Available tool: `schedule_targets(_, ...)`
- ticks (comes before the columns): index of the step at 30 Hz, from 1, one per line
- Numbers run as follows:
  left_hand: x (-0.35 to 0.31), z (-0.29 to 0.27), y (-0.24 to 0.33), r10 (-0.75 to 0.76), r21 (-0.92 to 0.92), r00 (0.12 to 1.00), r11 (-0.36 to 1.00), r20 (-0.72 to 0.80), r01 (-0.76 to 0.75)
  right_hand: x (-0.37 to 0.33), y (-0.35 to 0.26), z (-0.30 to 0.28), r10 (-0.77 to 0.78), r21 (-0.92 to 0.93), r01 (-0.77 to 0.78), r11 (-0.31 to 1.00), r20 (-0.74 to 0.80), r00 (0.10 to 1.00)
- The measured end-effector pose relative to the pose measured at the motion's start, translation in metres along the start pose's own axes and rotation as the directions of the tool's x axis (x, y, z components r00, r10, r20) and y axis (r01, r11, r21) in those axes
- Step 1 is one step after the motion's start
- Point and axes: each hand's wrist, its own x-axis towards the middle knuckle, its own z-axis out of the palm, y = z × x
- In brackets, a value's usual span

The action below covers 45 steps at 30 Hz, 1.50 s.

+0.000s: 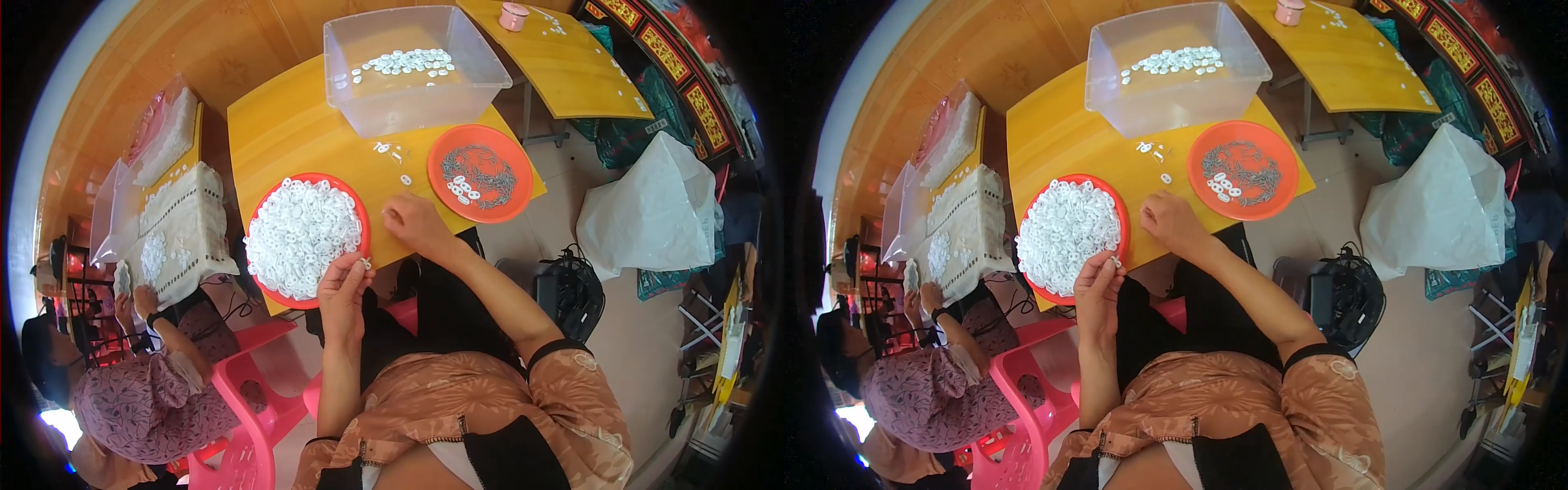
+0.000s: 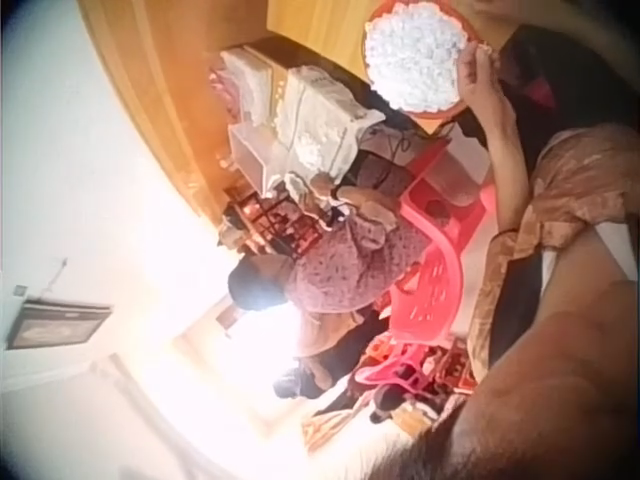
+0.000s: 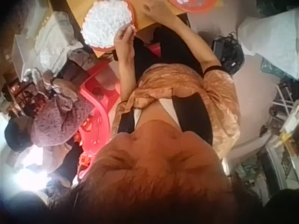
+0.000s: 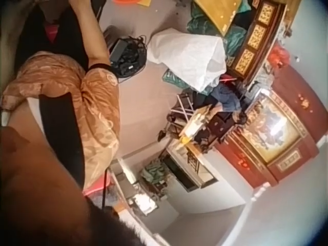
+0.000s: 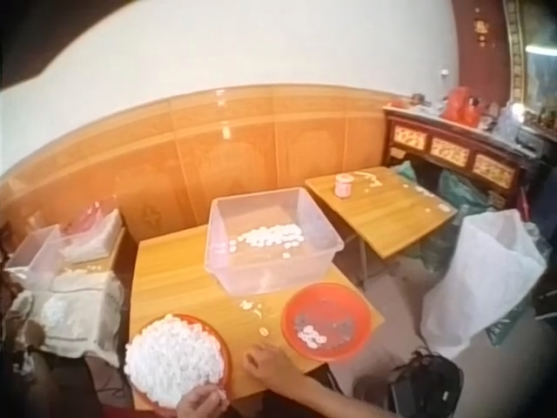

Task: Manually assembling small white plastic parts on a workbench.

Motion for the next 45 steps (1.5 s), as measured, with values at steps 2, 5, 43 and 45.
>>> schedule_targets(2,-0.001,0.000,-0.004,-0.086,-0.104,0.995,0.991,0.047,0.090,0.000,-0.023,-0.017,0.494,0.545,-0.570,0.616,0.296,0.817)
schedule_targets(5,-0.001,0.006,-0.005,-0.114,-0.181,0.983,0.974,0.142,0.139,-0.014,-0.034,-0.011,0.468,0.867,-0.495,-0.058,0.462,0.753)
schedule_targets(43,-0.014,0.029,0.004,0.130,-0.028,0.990,0.991,0.052,-0.129,-0.028,-0.068,-0.044,0.481,0.803,-0.324,-0.500,0.569,0.667)
schedule_targets(45,-0.016,0.030,0.002,0.168,0.032,0.985,0.985,0.045,-0.169,-0.028,-0.070,-0.045,0.484,0.792,-0.329,-0.515,0.585,0.651)
